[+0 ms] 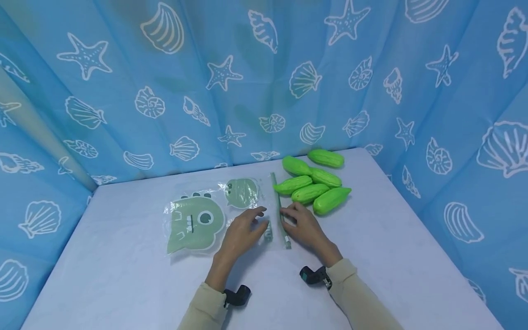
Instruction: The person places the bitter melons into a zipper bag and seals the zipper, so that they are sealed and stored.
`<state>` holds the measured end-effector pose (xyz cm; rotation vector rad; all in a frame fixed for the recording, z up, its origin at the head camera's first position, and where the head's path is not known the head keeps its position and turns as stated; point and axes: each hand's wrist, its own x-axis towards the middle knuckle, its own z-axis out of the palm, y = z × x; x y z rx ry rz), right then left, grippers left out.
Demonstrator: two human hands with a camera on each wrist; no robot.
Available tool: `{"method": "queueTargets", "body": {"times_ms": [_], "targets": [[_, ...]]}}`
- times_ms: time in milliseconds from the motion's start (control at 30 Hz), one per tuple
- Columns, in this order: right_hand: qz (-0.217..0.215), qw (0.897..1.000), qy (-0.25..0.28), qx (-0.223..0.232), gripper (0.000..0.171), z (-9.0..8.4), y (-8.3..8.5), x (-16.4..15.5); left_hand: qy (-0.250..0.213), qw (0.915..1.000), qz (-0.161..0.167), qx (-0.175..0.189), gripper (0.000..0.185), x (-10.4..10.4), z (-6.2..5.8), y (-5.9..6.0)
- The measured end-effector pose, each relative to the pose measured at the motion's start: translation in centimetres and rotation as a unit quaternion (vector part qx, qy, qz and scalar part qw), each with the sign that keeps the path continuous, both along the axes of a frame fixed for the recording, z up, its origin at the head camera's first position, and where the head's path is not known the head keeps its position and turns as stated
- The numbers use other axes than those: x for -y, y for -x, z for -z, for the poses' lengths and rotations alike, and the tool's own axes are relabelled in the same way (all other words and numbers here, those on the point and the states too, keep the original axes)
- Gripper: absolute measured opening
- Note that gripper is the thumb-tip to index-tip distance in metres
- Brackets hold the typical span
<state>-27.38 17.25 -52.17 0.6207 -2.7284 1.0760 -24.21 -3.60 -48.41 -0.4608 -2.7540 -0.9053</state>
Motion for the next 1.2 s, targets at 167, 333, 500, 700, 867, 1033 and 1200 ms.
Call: {"method": "queueTargets", "body": {"times_ms": [167, 333, 500, 700, 867, 1033, 1200], "targets": [[-0.002, 1.0, -0.015, -0.014, 0.042, 0.5, -0.2, 0.0, 0.016, 0.9999, -0.001, -0.001, 0.034, -1.0, 0.0, 0.6], [0.005, 0.999, -0.025, -0.025, 0.042, 1.0, -0.6, 0.1, 0.004, 0.9998, 0.006, 0.02, 0.035, -2.3, 0.3, 1.4], [-0.006, 0.999, -0.018, -0.031, 0.042, 1.6, -0.9, 0.8, -0.008, 0.9993, -0.011, 0.036, 0.031, -3.0, 1.1, 2.2], [-0.018, 0.998, -0.019, -0.05, 0.038, 1.6, -0.8, 1.5, 0.007, 0.9976, -0.029, 0.062, 0.019, -2.8, 0.8, 2.7], [-0.02, 0.998, -0.014, -0.066, 0.035, 0.5, -0.3, 1.4, -0.027, 0.9968, -0.039, 0.065, 0.014, -2.2, -0.5, 3.2], [-0.014, 0.998, -0.017, -0.057, 0.035, -0.3, 0.1, 1.0, -0.061, 0.9962, -0.04, 0.048, 0.006, -1.7, -1.7, 3.3], [-0.01, 0.999, -0.025, -0.046, 0.036, 0.1, 0.4, 0.5, -0.078, 0.9957, -0.04, 0.03, 0.008, -1.4, -2.6, 2.9]]}}
